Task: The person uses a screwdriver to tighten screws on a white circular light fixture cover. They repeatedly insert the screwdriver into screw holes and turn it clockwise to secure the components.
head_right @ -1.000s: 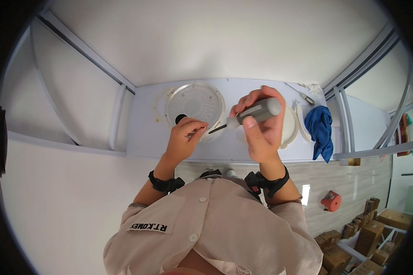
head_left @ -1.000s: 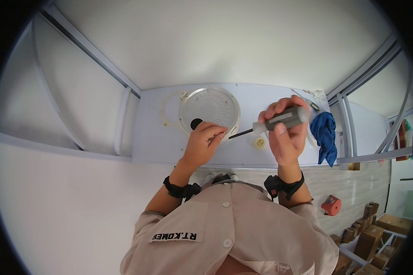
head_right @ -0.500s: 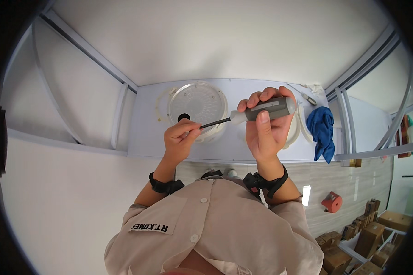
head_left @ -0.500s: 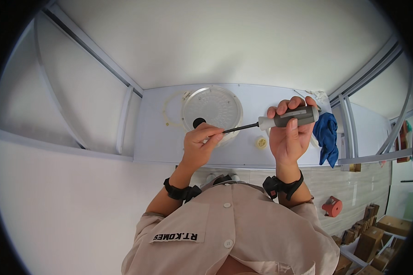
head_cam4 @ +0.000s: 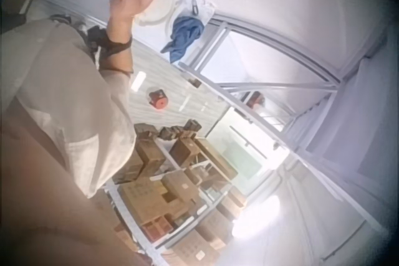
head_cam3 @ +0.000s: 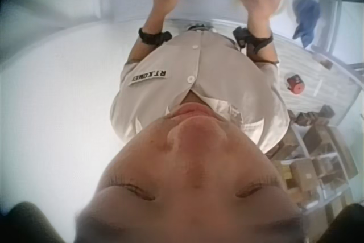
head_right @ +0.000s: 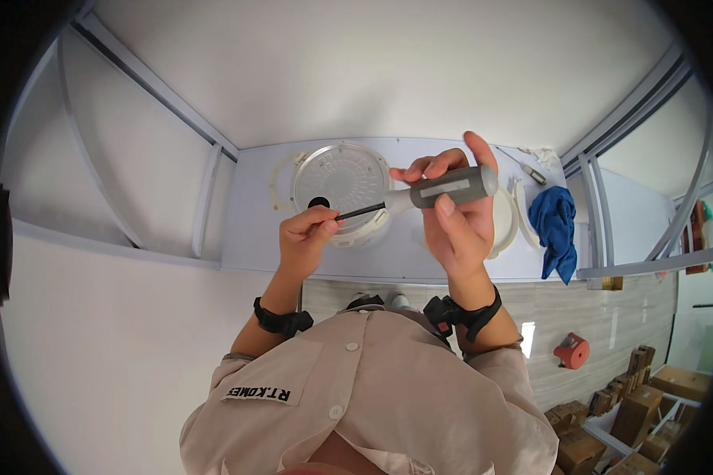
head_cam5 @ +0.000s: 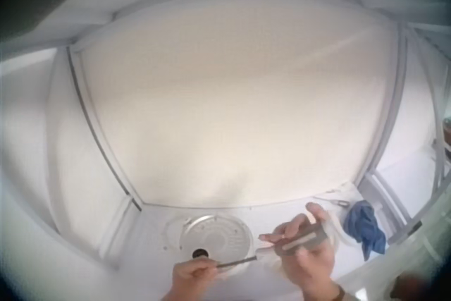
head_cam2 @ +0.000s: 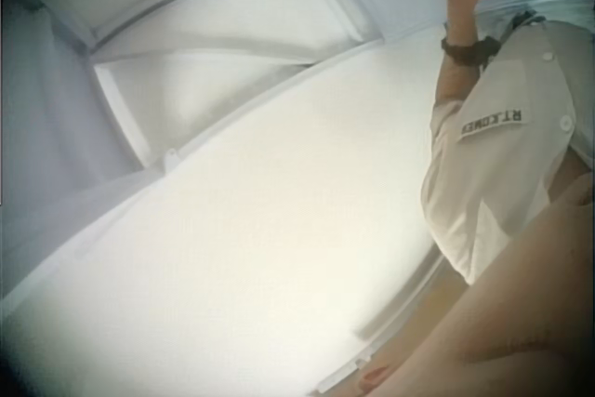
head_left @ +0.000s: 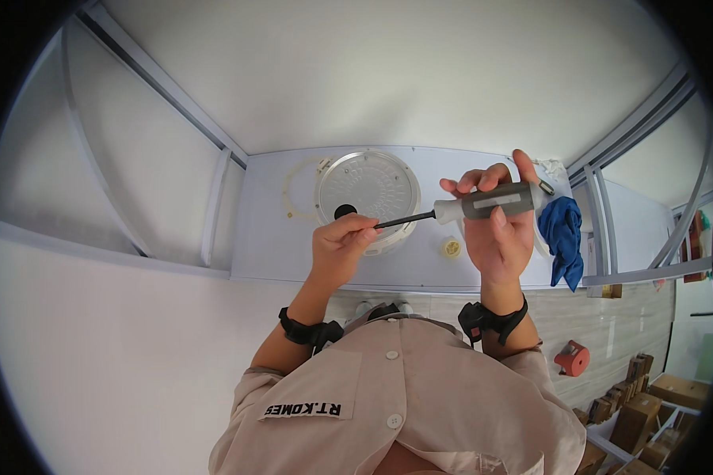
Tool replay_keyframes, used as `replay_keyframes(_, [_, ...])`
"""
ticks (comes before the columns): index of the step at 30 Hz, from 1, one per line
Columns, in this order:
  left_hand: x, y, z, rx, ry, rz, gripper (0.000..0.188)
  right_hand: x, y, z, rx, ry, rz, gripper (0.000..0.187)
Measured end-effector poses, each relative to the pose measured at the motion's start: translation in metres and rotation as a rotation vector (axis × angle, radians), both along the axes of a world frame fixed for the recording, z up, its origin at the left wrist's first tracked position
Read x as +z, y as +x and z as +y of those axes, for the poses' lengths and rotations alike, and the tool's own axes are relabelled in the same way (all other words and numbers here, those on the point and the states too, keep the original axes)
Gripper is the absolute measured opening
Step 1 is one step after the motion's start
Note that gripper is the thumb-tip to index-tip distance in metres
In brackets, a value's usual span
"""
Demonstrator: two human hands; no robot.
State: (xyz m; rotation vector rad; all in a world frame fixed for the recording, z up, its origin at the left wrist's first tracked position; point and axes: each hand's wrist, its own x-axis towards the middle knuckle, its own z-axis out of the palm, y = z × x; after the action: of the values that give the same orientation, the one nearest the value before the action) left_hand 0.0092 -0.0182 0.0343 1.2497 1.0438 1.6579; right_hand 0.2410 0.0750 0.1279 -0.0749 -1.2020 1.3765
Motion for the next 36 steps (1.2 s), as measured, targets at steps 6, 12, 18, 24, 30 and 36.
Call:
replay_keyframes(6, [0.016, 0.000, 0.000, -0.002, 0.027, 0.396, 0.022, -0.008, 0.014, 0.006, -0.016, -0.093, -0.096, 0.054])
replay_keyframes(12, [0.012, 0.008, 0.012, 0.100, 0.220, 0.828, 0.020, 0.003, 0.005, -0.009, -0.167, 0.031, -0.415, 0.056])
replay_keyframes(18, [0.006, 0.008, 0.018, 0.214, 0.166, 0.844, 0.011, 0.002, 0.001, -0.009, -0.218, 0.077, -0.418, 0.053])
replay_keyframes(24, [0.008, 0.009, 0.021, 0.230, 0.140, 0.931, 0.009, 0.001, -0.002, -0.007, -0.197, 0.162, -0.468, 0.052])
replay_keyframes(30, [0.005, 0.014, 0.023, 0.238, 0.115, 0.970, 0.009, -0.002, -0.006, -0.006, -0.173, 0.193, -0.521, 0.051])
replay_keyframes(36, [0.000, 0.015, 0.024, 0.246, 0.094, 0.978, 0.008, -0.004, -0.009, -0.005, -0.164, 0.213, -0.537, 0.053])
